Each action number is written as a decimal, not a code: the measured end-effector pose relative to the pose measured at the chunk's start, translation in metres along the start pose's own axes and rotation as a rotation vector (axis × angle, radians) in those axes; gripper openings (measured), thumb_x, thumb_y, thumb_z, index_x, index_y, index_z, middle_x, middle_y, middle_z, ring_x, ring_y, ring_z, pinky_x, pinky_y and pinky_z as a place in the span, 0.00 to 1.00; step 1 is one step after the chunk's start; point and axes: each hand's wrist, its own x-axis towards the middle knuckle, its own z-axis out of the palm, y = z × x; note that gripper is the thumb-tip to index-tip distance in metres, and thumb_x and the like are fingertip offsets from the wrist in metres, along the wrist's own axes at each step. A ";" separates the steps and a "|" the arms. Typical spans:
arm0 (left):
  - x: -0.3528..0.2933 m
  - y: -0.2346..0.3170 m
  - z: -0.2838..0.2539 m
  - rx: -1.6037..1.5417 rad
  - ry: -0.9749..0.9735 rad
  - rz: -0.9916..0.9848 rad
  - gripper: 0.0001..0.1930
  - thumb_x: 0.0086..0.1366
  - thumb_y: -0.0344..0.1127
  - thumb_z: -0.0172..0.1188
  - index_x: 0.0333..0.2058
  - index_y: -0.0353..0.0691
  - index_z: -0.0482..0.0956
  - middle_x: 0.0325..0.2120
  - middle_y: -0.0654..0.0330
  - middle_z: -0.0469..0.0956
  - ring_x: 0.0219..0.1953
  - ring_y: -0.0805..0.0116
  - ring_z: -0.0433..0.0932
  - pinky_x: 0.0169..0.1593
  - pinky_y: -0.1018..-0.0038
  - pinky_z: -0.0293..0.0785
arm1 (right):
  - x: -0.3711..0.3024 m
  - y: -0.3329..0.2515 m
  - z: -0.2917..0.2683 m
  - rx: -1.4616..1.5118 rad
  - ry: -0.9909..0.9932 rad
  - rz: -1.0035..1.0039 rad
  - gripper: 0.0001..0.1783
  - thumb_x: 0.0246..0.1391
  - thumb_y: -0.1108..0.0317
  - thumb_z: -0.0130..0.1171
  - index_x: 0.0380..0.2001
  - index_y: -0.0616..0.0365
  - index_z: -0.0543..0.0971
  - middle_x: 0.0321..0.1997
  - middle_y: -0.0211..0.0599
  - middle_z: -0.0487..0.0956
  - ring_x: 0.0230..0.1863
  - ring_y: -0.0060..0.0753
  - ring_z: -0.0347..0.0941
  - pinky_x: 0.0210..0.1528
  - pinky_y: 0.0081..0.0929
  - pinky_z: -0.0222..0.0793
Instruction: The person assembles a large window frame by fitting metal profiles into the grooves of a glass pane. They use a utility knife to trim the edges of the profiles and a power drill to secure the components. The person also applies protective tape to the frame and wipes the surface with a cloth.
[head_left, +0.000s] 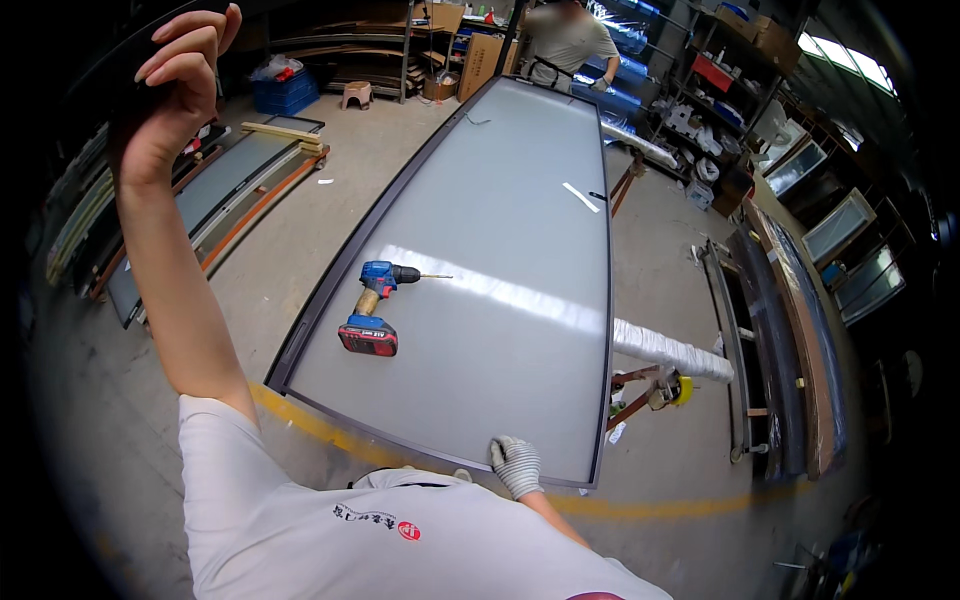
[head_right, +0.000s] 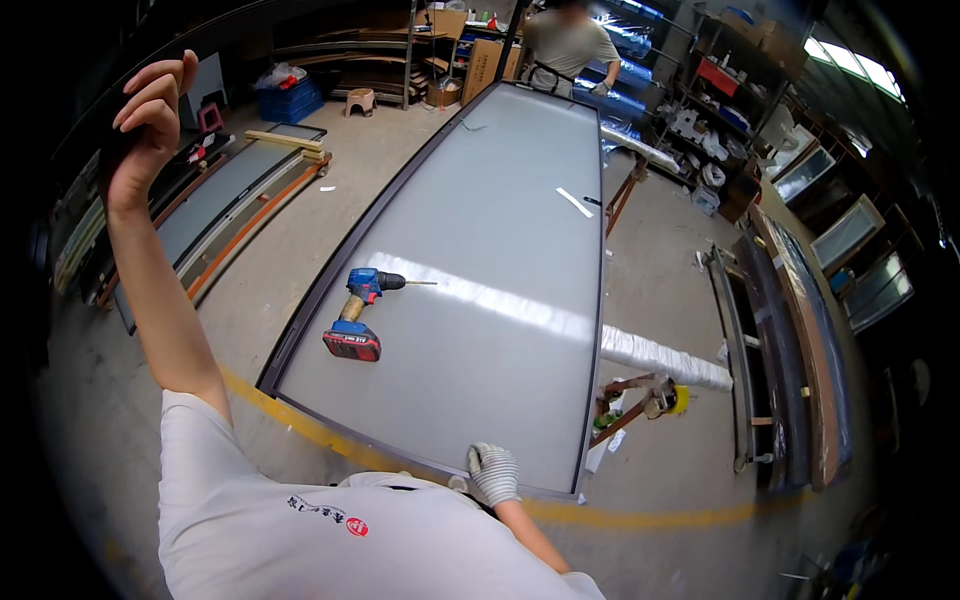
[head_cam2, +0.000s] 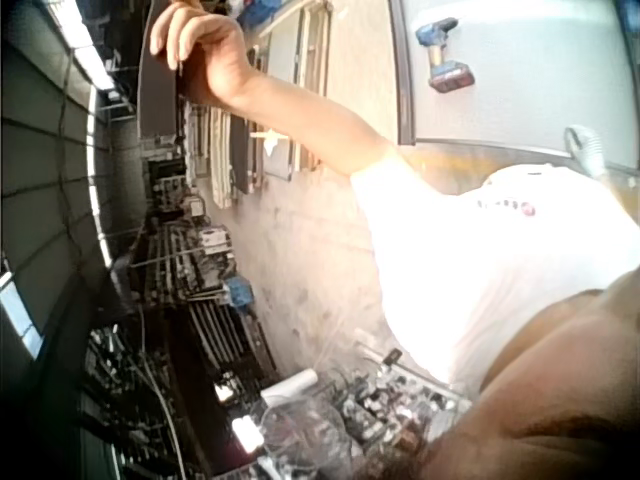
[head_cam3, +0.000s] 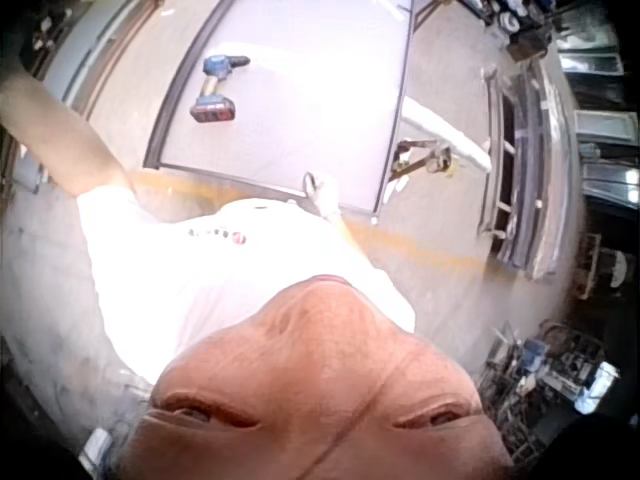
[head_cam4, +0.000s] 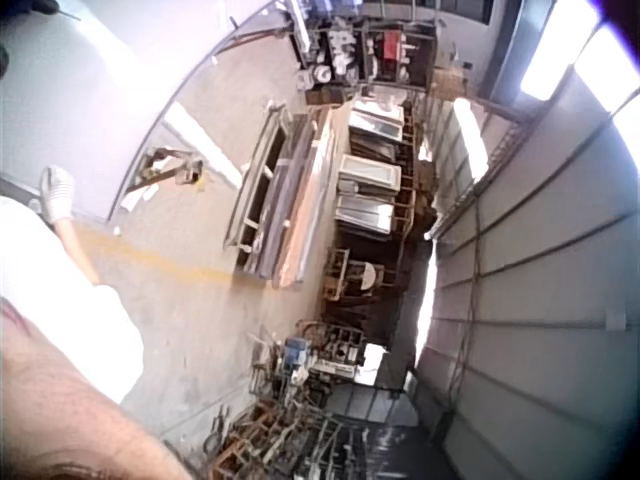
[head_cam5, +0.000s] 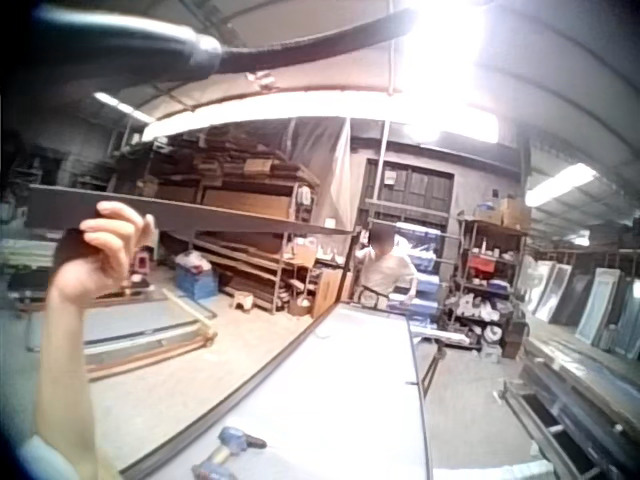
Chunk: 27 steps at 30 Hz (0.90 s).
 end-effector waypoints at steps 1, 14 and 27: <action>0.001 0.004 -0.001 -0.028 0.012 -0.003 0.22 0.72 0.36 0.30 0.56 0.22 0.49 0.23 0.59 0.62 0.15 0.72 0.61 0.18 0.78 0.61 | -0.001 0.002 0.003 -0.003 0.012 -0.002 0.09 0.50 0.61 0.54 0.29 0.53 0.78 0.27 0.43 0.78 0.30 0.48 0.75 0.34 0.41 0.70; 0.001 -0.020 0.002 0.066 -0.007 -0.024 0.25 0.71 0.42 0.28 0.53 0.21 0.50 0.23 0.59 0.63 0.14 0.72 0.63 0.18 0.79 0.62 | -0.003 -0.001 0.004 0.028 0.057 -0.006 0.08 0.49 0.62 0.54 0.30 0.53 0.77 0.26 0.43 0.77 0.29 0.49 0.74 0.34 0.42 0.69; 0.006 -0.082 0.003 0.136 -0.041 -0.032 0.29 0.69 0.49 0.33 0.51 0.22 0.50 0.26 0.57 0.64 0.17 0.71 0.63 0.21 0.77 0.63 | -0.003 -0.006 -0.013 0.044 0.000 0.095 0.10 0.51 0.62 0.54 0.34 0.55 0.78 0.27 0.43 0.79 0.28 0.44 0.75 0.34 0.38 0.70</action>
